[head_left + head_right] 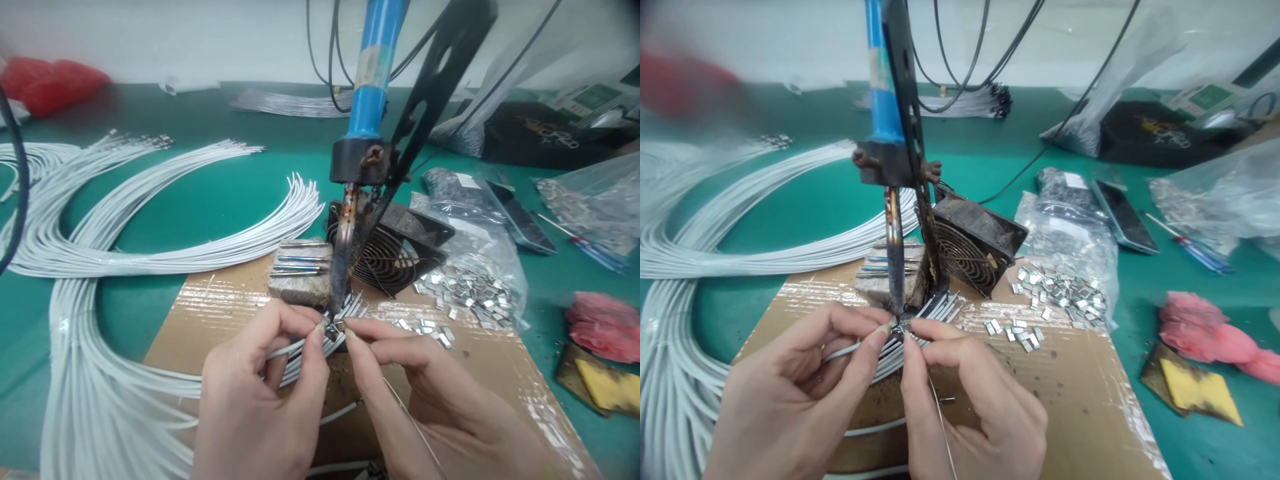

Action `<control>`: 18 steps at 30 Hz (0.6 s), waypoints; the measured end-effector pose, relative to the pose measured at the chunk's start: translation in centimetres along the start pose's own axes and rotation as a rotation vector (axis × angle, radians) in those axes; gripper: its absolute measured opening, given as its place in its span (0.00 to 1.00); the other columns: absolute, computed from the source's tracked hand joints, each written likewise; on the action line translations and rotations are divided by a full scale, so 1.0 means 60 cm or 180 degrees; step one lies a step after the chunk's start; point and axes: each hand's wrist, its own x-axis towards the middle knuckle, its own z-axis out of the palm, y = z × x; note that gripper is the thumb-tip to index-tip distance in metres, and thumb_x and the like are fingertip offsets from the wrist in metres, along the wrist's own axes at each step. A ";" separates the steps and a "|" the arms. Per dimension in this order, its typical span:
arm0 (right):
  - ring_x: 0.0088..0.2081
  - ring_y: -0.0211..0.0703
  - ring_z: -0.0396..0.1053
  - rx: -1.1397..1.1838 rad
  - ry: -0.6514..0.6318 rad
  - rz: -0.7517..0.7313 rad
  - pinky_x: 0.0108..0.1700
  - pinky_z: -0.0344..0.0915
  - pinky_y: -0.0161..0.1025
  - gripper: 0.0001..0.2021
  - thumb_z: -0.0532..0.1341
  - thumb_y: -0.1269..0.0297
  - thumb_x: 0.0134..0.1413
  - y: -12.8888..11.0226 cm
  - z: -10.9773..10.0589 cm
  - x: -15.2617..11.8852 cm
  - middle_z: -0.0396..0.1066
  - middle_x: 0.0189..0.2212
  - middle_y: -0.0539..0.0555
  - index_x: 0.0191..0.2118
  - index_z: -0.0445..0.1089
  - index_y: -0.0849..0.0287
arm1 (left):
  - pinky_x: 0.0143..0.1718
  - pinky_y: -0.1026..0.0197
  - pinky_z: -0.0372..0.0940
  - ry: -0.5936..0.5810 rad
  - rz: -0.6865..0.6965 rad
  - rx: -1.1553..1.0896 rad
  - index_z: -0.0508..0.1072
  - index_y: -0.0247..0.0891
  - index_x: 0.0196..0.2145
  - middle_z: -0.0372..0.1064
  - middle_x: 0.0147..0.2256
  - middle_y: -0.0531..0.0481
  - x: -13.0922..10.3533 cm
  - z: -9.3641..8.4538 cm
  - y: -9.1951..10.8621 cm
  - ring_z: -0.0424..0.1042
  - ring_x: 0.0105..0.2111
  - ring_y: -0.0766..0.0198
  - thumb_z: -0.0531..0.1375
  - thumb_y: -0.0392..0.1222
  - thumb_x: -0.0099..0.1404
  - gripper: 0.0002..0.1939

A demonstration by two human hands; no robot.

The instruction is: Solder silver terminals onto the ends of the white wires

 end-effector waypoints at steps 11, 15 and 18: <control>0.38 0.41 0.85 0.0060 0.0156 0.0064 0.44 0.77 0.29 0.07 0.73 0.70 0.58 -0.009 0.011 0.001 0.86 0.37 0.47 0.32 0.79 0.51 | 0.25 0.71 0.72 -0.0140 0.0032 0.0030 0.77 0.44 0.28 0.83 0.34 0.54 0.004 -0.004 -0.004 0.82 0.28 0.66 0.66 0.40 0.65 0.07; 0.38 0.41 0.85 0.0065 0.0228 0.0109 0.43 0.77 0.30 0.07 0.74 0.69 0.58 -0.011 0.015 0.000 0.86 0.36 0.48 0.31 0.78 0.51 | 0.31 0.72 0.75 -0.0074 0.0016 0.0034 0.77 0.44 0.27 0.83 0.34 0.54 0.005 -0.003 -0.005 0.84 0.32 0.64 0.65 0.39 0.65 0.08; 0.39 0.40 0.84 0.0078 0.0241 0.0097 0.45 0.76 0.28 0.07 0.73 0.69 0.59 -0.008 0.012 0.002 0.86 0.36 0.47 0.32 0.79 0.50 | 0.28 0.71 0.73 -0.0065 0.0075 0.0067 0.77 0.44 0.27 0.83 0.33 0.54 0.004 -0.001 -0.002 0.83 0.31 0.64 0.65 0.38 0.65 0.08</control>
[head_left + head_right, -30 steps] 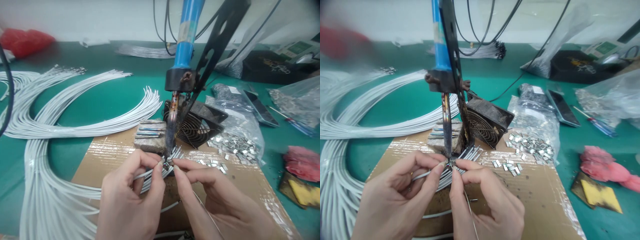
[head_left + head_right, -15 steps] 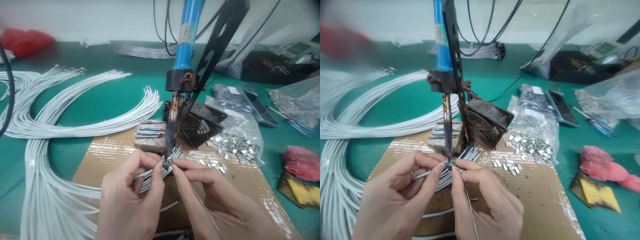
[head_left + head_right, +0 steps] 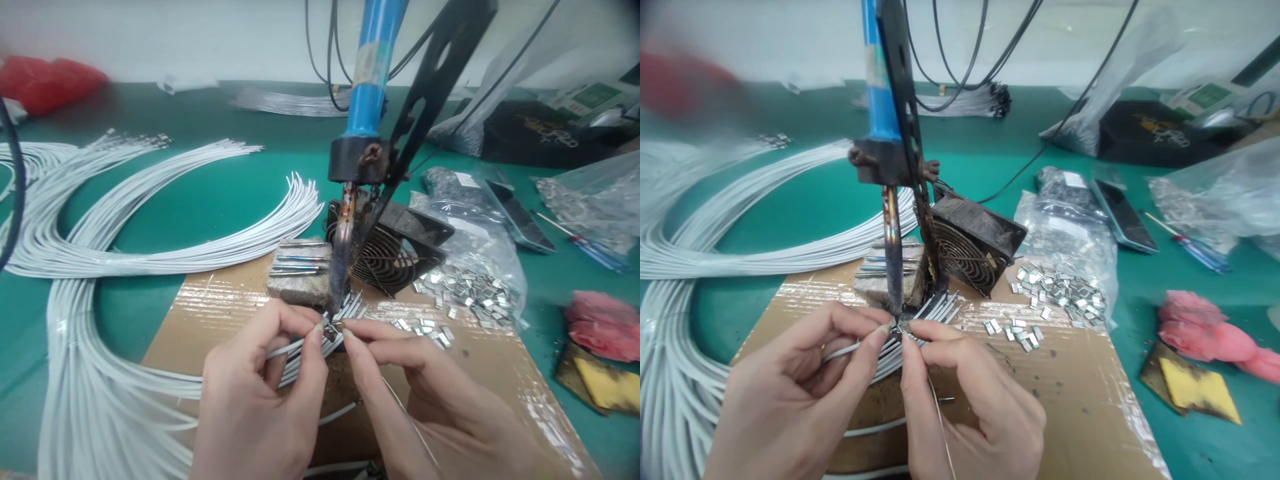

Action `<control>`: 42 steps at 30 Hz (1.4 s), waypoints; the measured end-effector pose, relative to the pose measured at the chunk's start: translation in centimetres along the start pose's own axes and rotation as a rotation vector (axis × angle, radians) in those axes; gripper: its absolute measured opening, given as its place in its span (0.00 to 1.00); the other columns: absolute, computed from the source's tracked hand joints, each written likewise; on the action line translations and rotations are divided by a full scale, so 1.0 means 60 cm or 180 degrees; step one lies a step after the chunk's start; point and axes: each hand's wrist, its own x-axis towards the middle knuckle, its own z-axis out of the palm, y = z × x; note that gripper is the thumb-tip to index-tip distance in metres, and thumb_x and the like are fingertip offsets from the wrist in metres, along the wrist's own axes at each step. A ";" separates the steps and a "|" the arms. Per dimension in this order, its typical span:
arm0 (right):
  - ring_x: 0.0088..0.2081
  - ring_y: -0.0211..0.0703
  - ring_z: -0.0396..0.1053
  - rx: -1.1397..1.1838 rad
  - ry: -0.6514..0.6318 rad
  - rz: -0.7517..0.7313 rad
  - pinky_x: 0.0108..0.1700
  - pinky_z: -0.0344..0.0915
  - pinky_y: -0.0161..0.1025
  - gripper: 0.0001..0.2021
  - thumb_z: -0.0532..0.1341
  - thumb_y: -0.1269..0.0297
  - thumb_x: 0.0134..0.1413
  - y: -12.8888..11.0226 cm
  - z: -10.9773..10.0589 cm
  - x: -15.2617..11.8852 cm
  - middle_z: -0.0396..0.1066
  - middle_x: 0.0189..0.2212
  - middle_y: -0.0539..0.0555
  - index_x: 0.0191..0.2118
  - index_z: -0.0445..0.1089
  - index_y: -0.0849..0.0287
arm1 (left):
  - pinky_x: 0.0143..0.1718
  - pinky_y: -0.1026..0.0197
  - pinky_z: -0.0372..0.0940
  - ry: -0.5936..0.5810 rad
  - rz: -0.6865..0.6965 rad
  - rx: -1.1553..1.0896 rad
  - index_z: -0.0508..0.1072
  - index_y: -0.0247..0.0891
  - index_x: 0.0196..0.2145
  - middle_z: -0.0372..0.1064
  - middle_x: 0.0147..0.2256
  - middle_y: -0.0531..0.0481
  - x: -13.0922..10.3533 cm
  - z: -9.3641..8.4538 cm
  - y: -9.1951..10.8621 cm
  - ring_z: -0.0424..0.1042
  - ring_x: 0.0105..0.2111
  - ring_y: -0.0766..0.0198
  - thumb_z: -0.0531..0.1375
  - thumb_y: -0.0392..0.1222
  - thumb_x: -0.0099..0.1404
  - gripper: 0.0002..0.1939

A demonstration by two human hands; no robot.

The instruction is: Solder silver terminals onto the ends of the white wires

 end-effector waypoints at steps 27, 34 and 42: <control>0.37 0.38 0.84 -0.0039 0.0091 0.0152 0.43 0.76 0.27 0.08 0.74 0.68 0.57 -0.006 0.005 -0.003 0.86 0.35 0.44 0.30 0.78 0.49 | 0.30 0.72 0.75 -0.0150 0.0131 -0.0029 0.77 0.44 0.28 0.82 0.33 0.54 0.001 -0.002 -0.008 0.81 0.29 0.66 0.64 0.37 0.67 0.08; 0.35 0.31 0.82 -0.0343 0.0031 0.0373 0.41 0.73 0.21 0.06 0.71 0.61 0.64 0.003 -0.012 0.001 0.84 0.34 0.40 0.35 0.76 0.47 | 0.27 0.67 0.75 -0.0100 -0.0218 0.0193 0.75 0.45 0.27 0.81 0.28 0.53 -0.010 -0.003 -0.001 0.84 0.31 0.58 0.65 0.42 0.66 0.09; 0.27 0.37 0.72 -0.0473 -0.0758 0.0639 0.31 0.67 0.31 0.14 0.65 0.58 0.69 0.004 -0.030 0.002 0.75 0.25 0.45 0.30 0.75 0.53 | 0.21 0.64 0.60 -0.0588 -0.0227 0.0641 0.75 0.47 0.32 0.56 0.13 0.62 -0.046 -0.010 -0.029 0.74 0.19 0.59 0.57 0.50 0.74 0.13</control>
